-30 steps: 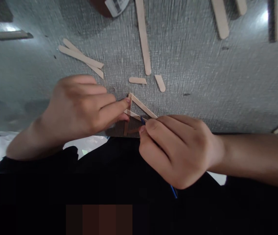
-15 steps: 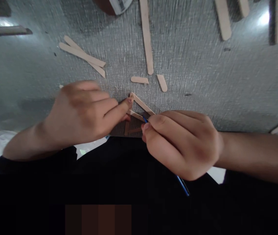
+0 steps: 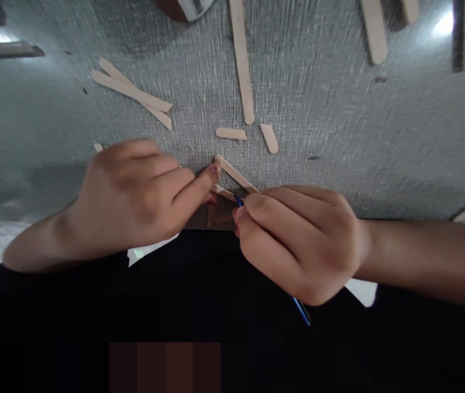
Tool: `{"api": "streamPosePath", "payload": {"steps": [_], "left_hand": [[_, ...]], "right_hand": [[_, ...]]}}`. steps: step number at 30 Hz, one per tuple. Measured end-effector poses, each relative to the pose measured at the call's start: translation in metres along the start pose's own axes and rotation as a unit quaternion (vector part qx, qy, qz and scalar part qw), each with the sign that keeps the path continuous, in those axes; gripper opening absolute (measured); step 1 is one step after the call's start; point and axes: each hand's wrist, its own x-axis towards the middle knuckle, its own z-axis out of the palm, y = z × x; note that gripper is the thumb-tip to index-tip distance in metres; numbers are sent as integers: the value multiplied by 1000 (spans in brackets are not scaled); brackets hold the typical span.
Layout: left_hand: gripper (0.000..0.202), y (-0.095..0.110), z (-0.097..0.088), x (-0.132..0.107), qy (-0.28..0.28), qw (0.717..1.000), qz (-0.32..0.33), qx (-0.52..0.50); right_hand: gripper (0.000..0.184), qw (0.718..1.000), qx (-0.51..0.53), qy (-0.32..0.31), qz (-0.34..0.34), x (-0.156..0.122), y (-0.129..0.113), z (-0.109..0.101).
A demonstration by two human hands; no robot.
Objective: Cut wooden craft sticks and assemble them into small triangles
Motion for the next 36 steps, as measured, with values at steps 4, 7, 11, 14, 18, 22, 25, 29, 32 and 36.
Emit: {"api": "streamPosePath", "payload": {"steps": [4,7,11,14,18,22,25,29,32,36], "left_hand": [[28,3,-1,0,8,1000,-1,15],[30,4,0,-1,9,999,-27,-14],[28,5,1,-3,2,998,-45,-33],[29,6,2,-3,3,997,-61,-52],[34,6,1,-4,-17,995,-68,-72],[35,4,1,-1,-41,989,-87,-111],[40,3,3,2,-42,983,-97,-149],[47,0,4,7,-48,976,-99,-188],[49,-1,2,8,-48,971,-115,-205],[49,-1,1,11,-58,963,-139,-224]], "right_hand": [[25,997,7,24,69,-2,-8,1],[28,996,17,32,85,-4,-10,2],[31,996,20,30,85,-5,-11,1],[29,994,19,22,108,-6,-14,-1],[26,993,12,18,115,-6,-17,-1],[27,994,19,10,106,-5,-16,1],[25,997,18,0,81,-3,-11,2],[30,999,28,6,-18,-3,1,7],[28,999,22,25,-11,-5,2,10],[28,999,14,21,27,-8,-3,9]]}}
